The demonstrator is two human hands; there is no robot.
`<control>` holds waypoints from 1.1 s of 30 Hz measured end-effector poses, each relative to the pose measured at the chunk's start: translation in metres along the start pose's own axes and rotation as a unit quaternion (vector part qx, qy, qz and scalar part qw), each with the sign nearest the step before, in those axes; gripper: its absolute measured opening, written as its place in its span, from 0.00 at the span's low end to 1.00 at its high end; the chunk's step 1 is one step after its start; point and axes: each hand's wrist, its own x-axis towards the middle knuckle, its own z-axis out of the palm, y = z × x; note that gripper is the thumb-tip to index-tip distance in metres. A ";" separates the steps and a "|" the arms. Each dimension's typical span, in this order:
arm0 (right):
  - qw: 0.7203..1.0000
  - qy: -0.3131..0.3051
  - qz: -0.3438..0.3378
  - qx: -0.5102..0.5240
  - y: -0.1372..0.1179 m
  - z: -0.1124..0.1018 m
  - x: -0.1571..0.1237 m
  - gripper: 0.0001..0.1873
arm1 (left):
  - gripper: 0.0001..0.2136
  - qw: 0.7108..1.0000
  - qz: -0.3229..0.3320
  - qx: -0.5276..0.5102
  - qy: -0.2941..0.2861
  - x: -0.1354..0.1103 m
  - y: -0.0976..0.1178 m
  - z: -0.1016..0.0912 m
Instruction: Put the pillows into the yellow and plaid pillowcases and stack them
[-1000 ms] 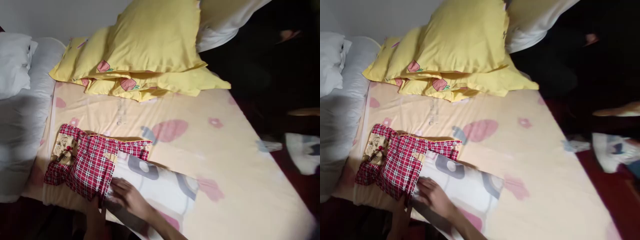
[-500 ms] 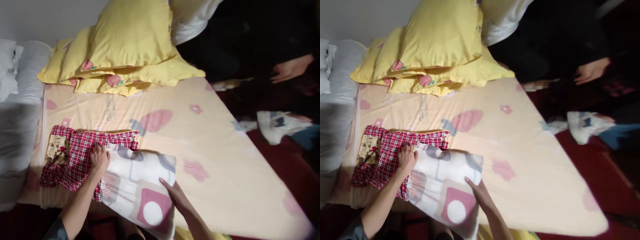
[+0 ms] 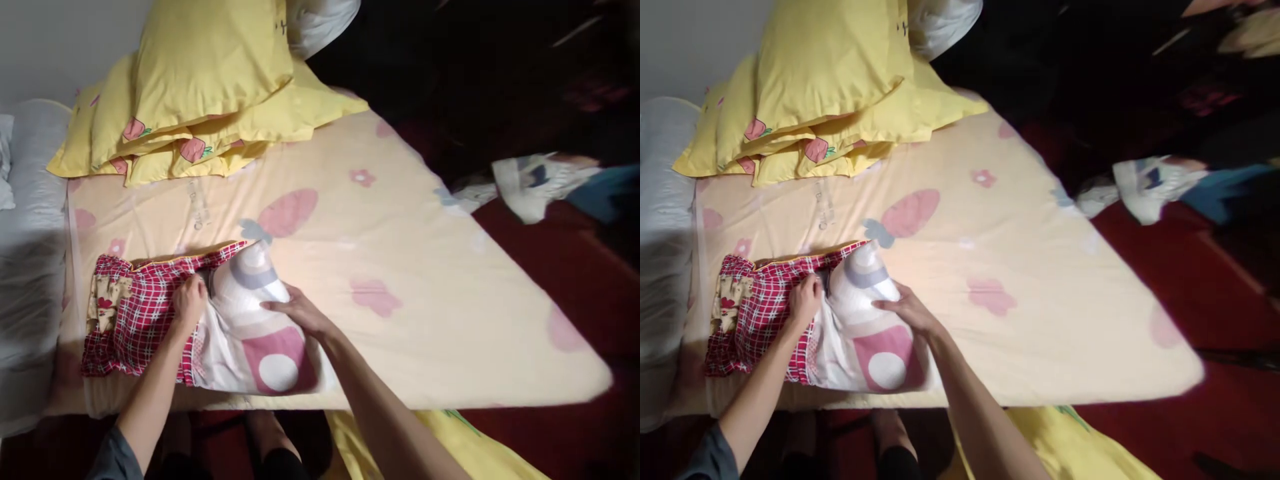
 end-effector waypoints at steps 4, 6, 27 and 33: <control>0.969 0.176 0.077 -0.153 0.028 -0.048 -0.007 0.48 | 0.14 0.998 -0.050 0.031 -0.020 0.018 -0.026 -0.001; 0.924 0.259 0.027 -0.281 0.036 -0.055 -0.007 0.46 | 0.16 0.998 -0.046 0.038 -0.031 0.029 -0.024 0.001; 0.720 -0.179 -0.245 -0.625 -0.009 0.142 0.079 0.12 | 0.15 0.972 0.133 -0.160 0.111 0.008 -0.016 0.012; 0.738 -0.062 -0.295 -0.604 0.001 0.119 0.051 0.26 | 0.13 0.970 0.073 -0.172 0.156 0.011 -0.044 0.028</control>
